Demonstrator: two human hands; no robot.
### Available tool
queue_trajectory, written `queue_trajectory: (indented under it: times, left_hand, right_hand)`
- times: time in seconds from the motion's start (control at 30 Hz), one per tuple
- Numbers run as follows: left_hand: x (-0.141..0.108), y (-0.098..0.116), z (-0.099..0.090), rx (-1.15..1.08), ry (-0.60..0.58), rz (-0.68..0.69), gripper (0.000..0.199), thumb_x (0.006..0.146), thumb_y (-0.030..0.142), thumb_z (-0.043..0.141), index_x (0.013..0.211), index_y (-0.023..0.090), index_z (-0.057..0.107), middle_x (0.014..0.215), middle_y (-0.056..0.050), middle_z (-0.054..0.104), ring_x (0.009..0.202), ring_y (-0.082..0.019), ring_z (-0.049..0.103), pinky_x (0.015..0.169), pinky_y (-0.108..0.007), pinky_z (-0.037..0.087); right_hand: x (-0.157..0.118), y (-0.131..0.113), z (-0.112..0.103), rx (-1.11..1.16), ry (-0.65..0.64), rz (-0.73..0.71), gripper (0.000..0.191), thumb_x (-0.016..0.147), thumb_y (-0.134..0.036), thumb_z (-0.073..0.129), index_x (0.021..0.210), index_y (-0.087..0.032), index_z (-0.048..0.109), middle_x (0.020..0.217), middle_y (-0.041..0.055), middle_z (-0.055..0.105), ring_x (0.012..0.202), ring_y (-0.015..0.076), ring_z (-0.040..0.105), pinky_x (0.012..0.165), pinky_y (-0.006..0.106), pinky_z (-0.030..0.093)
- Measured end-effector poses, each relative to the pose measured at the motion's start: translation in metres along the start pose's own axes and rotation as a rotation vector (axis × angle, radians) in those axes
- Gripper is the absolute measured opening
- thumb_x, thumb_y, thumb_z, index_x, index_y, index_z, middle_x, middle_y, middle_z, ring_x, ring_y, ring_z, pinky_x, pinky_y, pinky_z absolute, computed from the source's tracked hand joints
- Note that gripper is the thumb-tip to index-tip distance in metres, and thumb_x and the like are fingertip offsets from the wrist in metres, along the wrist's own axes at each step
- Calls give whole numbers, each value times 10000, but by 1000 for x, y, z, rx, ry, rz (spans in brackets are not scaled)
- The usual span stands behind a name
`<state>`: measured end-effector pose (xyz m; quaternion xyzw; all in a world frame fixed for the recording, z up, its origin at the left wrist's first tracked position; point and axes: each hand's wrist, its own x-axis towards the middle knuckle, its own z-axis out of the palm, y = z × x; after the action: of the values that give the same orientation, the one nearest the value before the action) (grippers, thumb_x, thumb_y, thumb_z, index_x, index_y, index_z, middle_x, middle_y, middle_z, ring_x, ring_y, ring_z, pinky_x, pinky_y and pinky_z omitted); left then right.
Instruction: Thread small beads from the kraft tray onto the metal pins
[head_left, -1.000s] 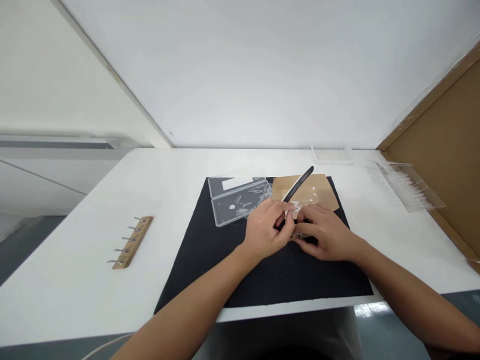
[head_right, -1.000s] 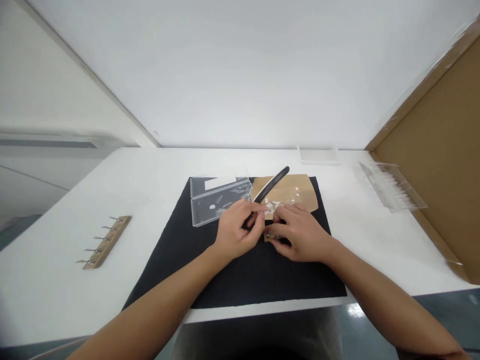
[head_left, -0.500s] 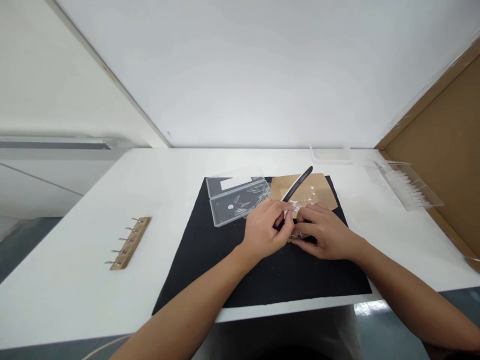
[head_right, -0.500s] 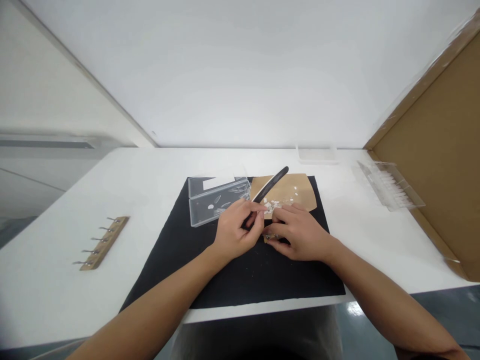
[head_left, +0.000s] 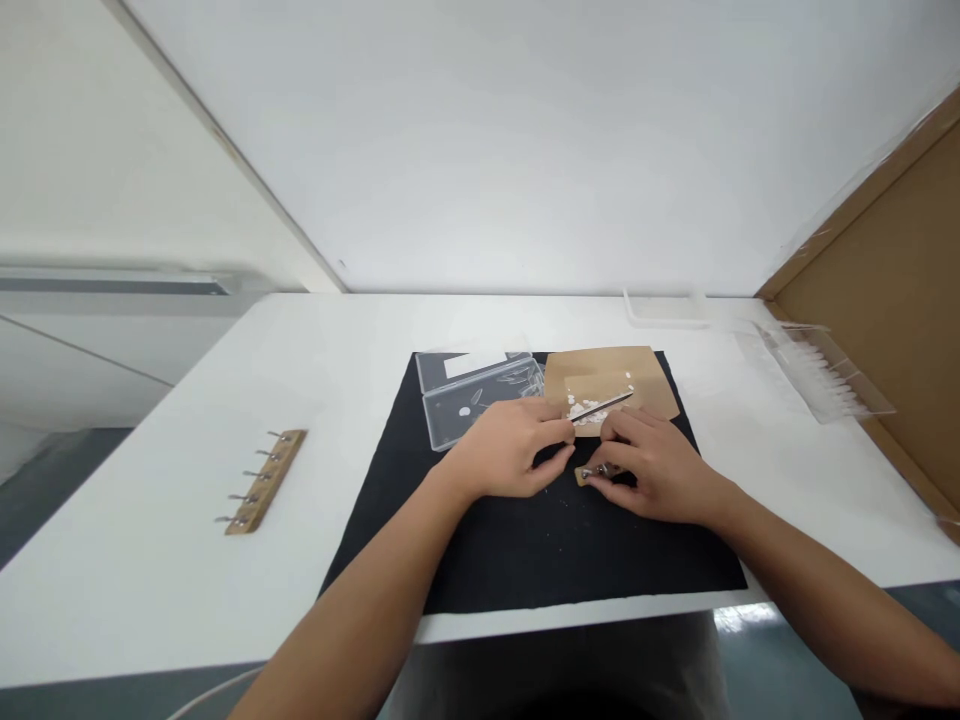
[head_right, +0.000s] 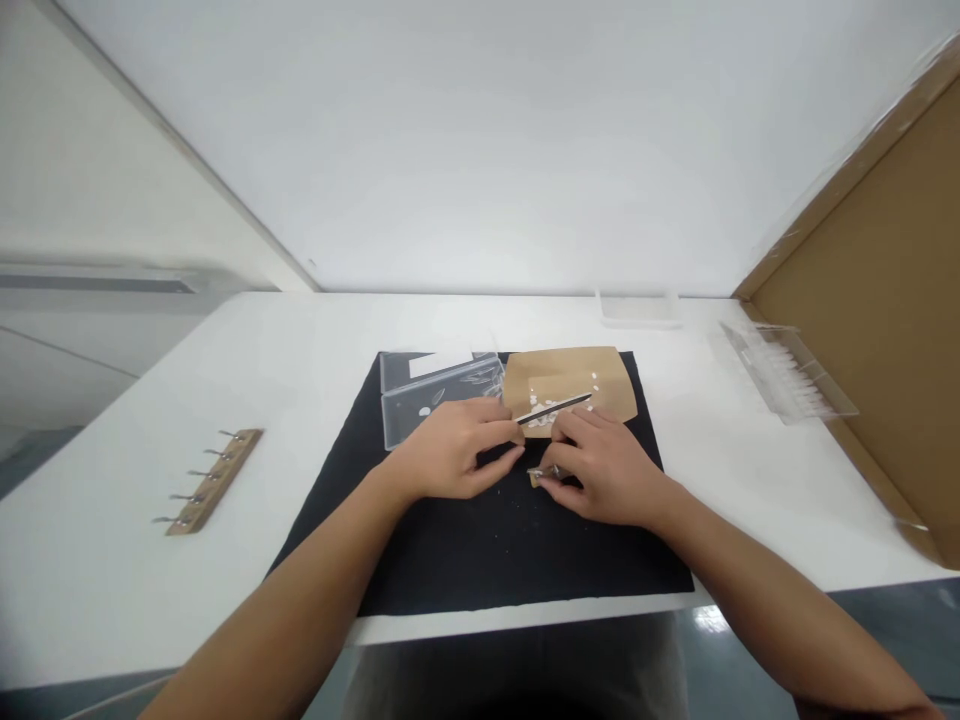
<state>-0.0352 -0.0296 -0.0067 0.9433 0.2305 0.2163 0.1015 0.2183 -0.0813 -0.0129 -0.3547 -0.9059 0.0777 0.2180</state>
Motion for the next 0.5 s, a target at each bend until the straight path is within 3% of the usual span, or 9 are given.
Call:
queue_trajectory:
  times: [0.2,0.5]
  left_hand:
    - [-3,-3,2,-46,-102,-1,166,920,366,685,974,217,732,840,-19,686,754,-184,645,657,-302,435]
    - [-3,-5,4,-78,-84,39,193,1002,393,664,962,234,767,856,-23,706,765,-170,663,648,-290,421]
  right_hand:
    - [1,2,0,-21,1,-3,155,985,-326,676,884,-207,674,961,54,605,853,190,534,728,336,384]
    - [-2,4,0,-21,7,-17,153,998,-348,680,924,-215,694,969,52,606,855,186,532,737,333,386]
